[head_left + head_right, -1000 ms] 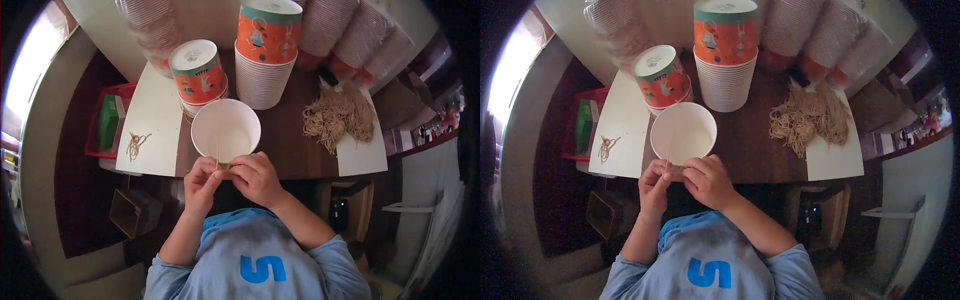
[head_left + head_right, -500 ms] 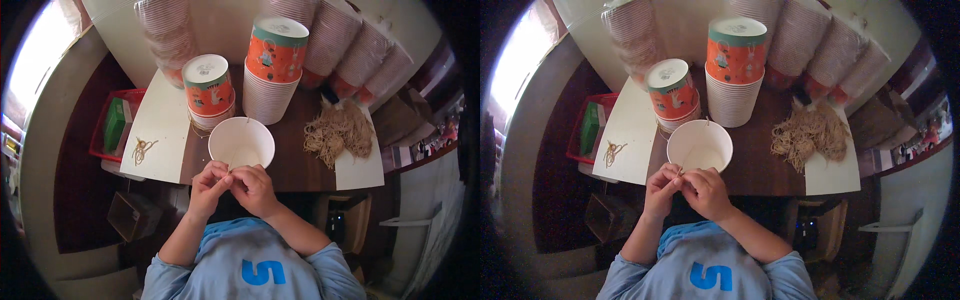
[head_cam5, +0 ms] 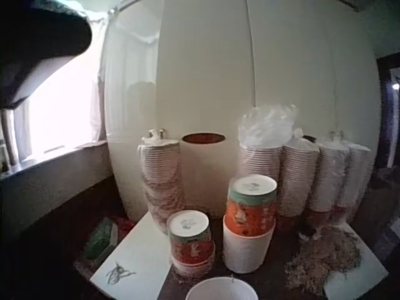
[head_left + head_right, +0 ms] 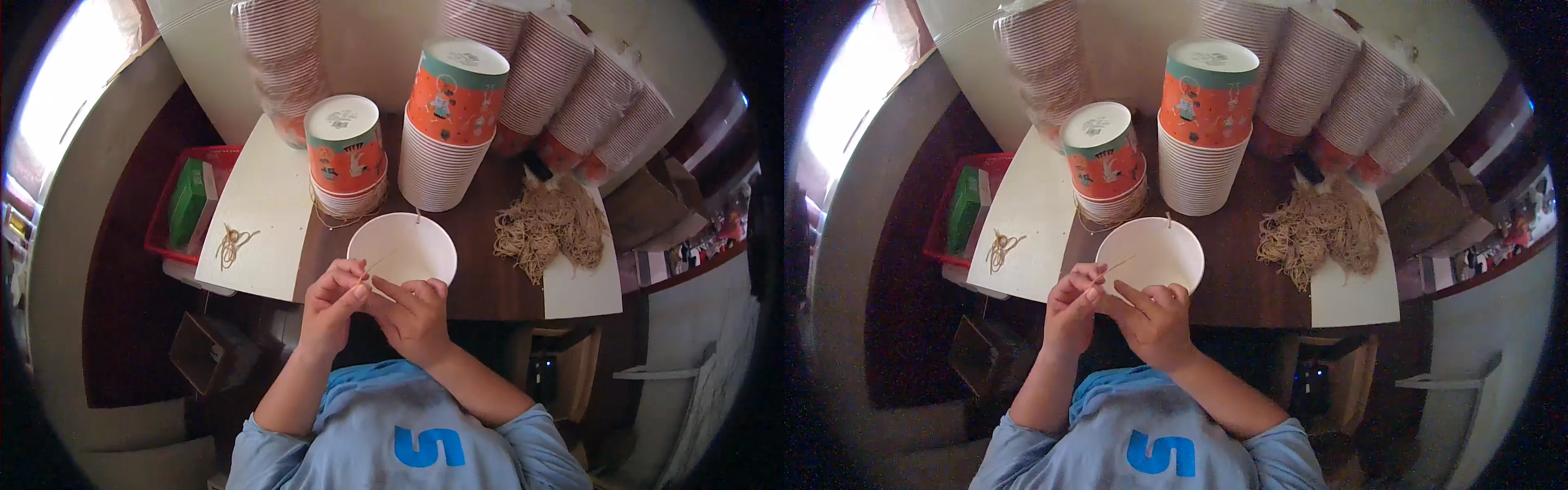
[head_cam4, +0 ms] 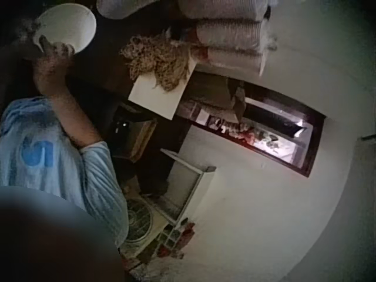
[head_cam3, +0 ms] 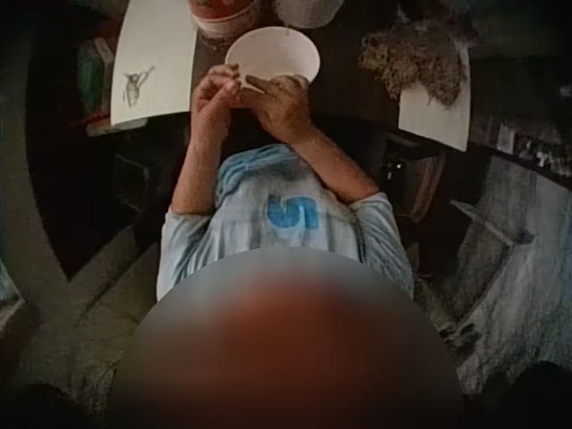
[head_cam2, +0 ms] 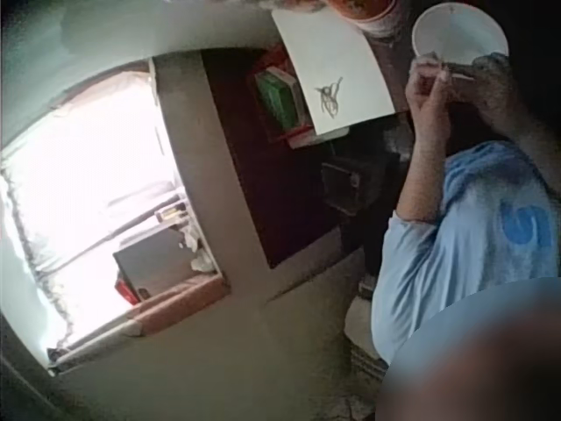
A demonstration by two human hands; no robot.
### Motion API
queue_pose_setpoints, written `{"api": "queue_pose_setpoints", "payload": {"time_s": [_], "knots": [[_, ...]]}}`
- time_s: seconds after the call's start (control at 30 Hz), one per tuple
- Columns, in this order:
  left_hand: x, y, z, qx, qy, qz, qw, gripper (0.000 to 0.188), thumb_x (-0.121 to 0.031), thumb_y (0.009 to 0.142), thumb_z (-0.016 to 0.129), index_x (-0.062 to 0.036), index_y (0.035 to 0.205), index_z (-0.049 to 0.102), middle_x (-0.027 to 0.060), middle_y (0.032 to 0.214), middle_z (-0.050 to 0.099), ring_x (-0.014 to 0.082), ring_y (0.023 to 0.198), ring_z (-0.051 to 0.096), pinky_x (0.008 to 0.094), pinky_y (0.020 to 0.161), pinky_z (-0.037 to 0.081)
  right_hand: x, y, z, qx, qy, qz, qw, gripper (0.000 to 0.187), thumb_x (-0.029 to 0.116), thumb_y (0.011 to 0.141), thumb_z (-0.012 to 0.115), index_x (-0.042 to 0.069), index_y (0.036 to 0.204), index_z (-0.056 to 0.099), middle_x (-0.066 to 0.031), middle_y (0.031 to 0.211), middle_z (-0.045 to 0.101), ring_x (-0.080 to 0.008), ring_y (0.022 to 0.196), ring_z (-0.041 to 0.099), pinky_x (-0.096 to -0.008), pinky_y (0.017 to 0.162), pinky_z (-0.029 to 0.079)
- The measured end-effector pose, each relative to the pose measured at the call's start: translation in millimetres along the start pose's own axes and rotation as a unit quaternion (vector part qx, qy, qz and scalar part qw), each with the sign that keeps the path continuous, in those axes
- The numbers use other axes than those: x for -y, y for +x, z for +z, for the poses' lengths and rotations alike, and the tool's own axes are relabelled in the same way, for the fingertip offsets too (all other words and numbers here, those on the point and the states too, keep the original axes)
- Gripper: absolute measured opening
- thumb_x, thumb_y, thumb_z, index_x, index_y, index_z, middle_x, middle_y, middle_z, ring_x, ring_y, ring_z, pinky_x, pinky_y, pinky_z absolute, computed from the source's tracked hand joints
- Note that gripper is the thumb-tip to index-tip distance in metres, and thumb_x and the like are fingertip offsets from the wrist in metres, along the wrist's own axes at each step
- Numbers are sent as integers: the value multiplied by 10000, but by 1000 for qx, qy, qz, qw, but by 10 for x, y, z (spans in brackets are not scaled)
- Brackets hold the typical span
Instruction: Manually attach strings to paper bowls by threading them through pre-cut holes and knotting them.
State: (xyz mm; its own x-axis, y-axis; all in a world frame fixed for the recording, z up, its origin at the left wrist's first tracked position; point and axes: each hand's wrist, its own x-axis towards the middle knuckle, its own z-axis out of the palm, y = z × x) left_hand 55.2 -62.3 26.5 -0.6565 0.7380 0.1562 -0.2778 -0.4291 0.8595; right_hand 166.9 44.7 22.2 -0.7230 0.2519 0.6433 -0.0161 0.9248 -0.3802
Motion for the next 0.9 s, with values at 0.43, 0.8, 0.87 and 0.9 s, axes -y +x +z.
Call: {"api": "queue_pose_setpoints", "payload": {"time_s": [0.43,0.8,0.87,0.9], "knots": [[105,-38,-16,-27,-67,-28,997,19,-22,816,621,-38,808,627,54,1000,530,214,1142,446,367,989,336,33,9,-11,-2,66,33,997,153,113,717,688,121,867,659,7,920,666,-166,758,570,-356,757,362],[4,169,-15,-2,-209,-30,977,21,-80,840,584,-67,840,599,61,1022,570,236,1160,446,385,1012,286,-64,-255,68,28,-35,19,999,184,141,697,697,130,877,663,-5,983,663,-163,796,572,-372,762,369],[19,211,-79,24,-193,-32,980,25,-82,834,582,-66,831,600,63,1017,568,232,1155,448,391,1009,290,-40,-189,15,82,-2,17,997,233,165,681,712,117,902,652,-35,1018,644,-192,828,575,-385,773,384],[29,230,-119,50,-178,-38,982,29,-84,829,580,-66,821,601,64,1012,565,228,1150,450,397,1007,295,-62,-120,-40,66,18,23,997,237,187,687,704,120,909,656,-46,1046,630,-212,863,566,-396,791,384]]}}
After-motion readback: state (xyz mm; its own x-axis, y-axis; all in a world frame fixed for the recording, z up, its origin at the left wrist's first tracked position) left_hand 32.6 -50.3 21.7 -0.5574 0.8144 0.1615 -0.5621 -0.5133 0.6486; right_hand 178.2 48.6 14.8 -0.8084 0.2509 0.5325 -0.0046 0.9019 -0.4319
